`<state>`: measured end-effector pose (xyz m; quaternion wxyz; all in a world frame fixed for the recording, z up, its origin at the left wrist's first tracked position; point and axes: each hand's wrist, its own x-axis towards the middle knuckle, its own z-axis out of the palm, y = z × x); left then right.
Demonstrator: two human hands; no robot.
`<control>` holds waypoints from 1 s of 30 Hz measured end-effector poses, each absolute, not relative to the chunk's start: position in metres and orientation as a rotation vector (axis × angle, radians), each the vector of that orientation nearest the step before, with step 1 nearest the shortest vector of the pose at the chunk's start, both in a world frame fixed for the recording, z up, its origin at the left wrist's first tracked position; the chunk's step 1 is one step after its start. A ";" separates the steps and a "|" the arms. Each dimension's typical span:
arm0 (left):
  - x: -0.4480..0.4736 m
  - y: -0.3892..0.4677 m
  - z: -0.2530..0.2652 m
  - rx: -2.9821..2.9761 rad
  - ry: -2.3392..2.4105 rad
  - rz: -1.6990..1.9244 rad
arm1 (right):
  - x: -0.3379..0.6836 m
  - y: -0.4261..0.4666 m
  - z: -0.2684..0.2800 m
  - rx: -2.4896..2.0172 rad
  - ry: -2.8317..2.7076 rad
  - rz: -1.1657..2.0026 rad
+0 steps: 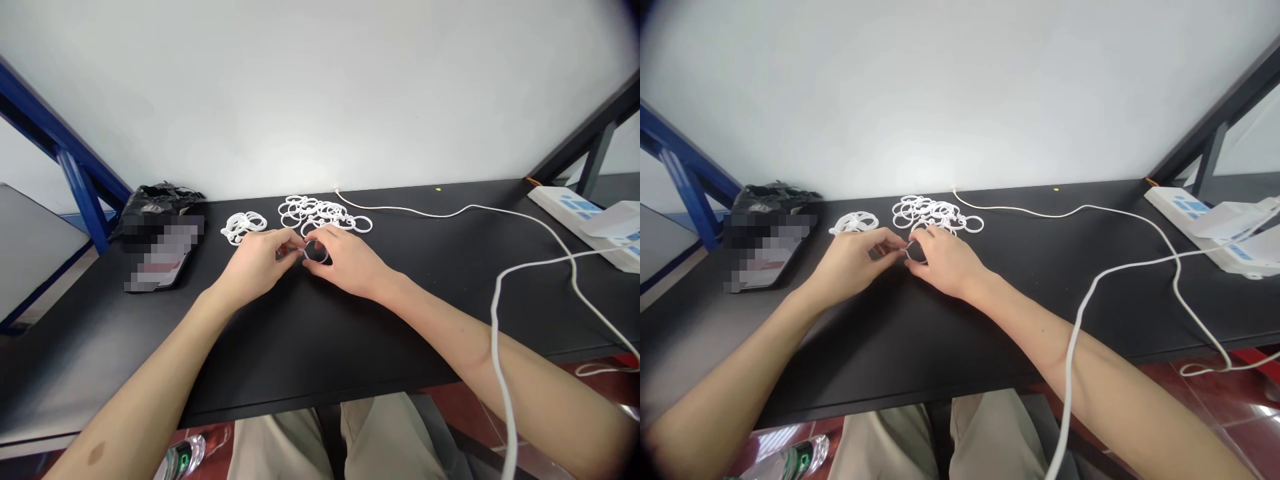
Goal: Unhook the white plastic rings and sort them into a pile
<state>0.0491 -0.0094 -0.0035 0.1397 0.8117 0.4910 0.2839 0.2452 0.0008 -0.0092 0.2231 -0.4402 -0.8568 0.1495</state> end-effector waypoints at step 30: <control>0.038 0.003 -0.008 2.468 1.941 0.879 | 0.247 0.026 -0.023 -1.062 -2.456 -0.309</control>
